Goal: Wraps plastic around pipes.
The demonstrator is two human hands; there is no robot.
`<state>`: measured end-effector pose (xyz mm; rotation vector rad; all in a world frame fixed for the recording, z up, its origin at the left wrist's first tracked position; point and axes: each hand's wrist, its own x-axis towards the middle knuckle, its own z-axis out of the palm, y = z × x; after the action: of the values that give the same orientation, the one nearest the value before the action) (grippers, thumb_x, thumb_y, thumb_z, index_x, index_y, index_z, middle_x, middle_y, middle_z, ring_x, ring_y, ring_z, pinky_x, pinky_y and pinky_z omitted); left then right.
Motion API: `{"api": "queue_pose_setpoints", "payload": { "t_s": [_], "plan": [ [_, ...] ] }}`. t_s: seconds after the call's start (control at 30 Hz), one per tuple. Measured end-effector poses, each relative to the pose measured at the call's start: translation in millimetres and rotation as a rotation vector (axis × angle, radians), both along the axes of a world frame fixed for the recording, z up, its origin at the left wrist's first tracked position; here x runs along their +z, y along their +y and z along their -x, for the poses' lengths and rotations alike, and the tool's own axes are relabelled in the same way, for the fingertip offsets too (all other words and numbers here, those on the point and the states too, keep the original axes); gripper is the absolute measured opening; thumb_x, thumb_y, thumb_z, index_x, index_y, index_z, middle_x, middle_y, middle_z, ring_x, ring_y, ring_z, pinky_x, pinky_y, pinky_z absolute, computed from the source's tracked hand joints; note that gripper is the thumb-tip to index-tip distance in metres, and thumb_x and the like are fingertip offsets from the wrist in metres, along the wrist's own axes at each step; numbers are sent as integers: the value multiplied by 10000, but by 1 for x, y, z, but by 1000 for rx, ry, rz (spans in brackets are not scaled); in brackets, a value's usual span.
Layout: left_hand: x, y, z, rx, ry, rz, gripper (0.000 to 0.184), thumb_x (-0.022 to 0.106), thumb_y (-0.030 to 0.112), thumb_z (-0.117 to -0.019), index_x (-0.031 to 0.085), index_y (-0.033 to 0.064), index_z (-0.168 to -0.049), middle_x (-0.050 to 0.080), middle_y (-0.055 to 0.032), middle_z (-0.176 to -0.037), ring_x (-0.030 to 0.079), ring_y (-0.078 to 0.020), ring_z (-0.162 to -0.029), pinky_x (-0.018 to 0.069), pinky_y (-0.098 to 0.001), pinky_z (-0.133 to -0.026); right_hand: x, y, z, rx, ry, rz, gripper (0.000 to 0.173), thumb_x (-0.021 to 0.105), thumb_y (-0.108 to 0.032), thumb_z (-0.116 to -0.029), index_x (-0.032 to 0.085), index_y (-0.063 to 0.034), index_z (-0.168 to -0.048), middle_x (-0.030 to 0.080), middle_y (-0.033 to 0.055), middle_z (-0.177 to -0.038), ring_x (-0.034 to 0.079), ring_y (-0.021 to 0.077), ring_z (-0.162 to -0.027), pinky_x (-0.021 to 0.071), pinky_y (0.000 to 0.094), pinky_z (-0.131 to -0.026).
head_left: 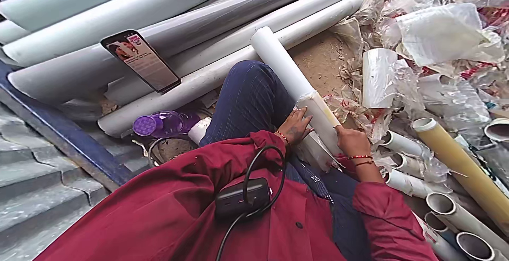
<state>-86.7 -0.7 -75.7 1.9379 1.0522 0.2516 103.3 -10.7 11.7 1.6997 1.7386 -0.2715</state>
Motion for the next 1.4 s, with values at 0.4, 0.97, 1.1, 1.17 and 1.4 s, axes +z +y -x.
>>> {"api": "queue_pose_setpoints", "payload": {
  "t_s": [0.4,0.97,1.1,1.17,1.4],
  "plan": [
    [39,67,-12,263,240,122,433,518,183,-1079,464,-58,-1434,480,-292,-1457,645,-452,-1155,526,-577,-964,-4,-57,-53,-89,-13,4,284,469,-51,-1035,629,38,-1253,706,297,-1089,690,483,-1053,504,612,-875],
    [19,63,-11,172,226,-150,325,519,186,-1078,620,0,-1324,554,-219,-1445,636,-386,-1225,530,-517,-1003,-17,-80,-89,-569,299,-362,389,436,-244,-1096,683,-26,-1302,734,274,-1120,701,465,-1080,506,630,-933],
    [10,62,-13,208,208,-172,295,519,167,-1074,660,4,-1275,565,-207,-1443,641,-370,-1228,528,-495,-1017,-28,-80,-92,-787,365,-552,364,427,-181,-1094,653,-5,-1318,729,273,-1124,699,452,-1086,508,610,-934],
    [9,61,-11,222,205,-187,323,549,185,-1065,634,11,-1324,587,-218,-1414,654,-379,-1205,531,-504,-1009,-31,-77,-90,-813,355,-499,370,415,-188,-1106,608,-35,-1382,723,255,-1169,690,433,-1127,505,587,-965],
    [1,58,-10,201,154,-289,241,566,124,-1046,715,-19,-1169,639,-229,-1338,669,-392,-1174,537,-519,-998,-33,-74,-53,-708,503,-393,395,407,-191,-1112,559,-62,-1452,700,252,-1232,679,417,-1159,504,572,-998]
  ]
}}
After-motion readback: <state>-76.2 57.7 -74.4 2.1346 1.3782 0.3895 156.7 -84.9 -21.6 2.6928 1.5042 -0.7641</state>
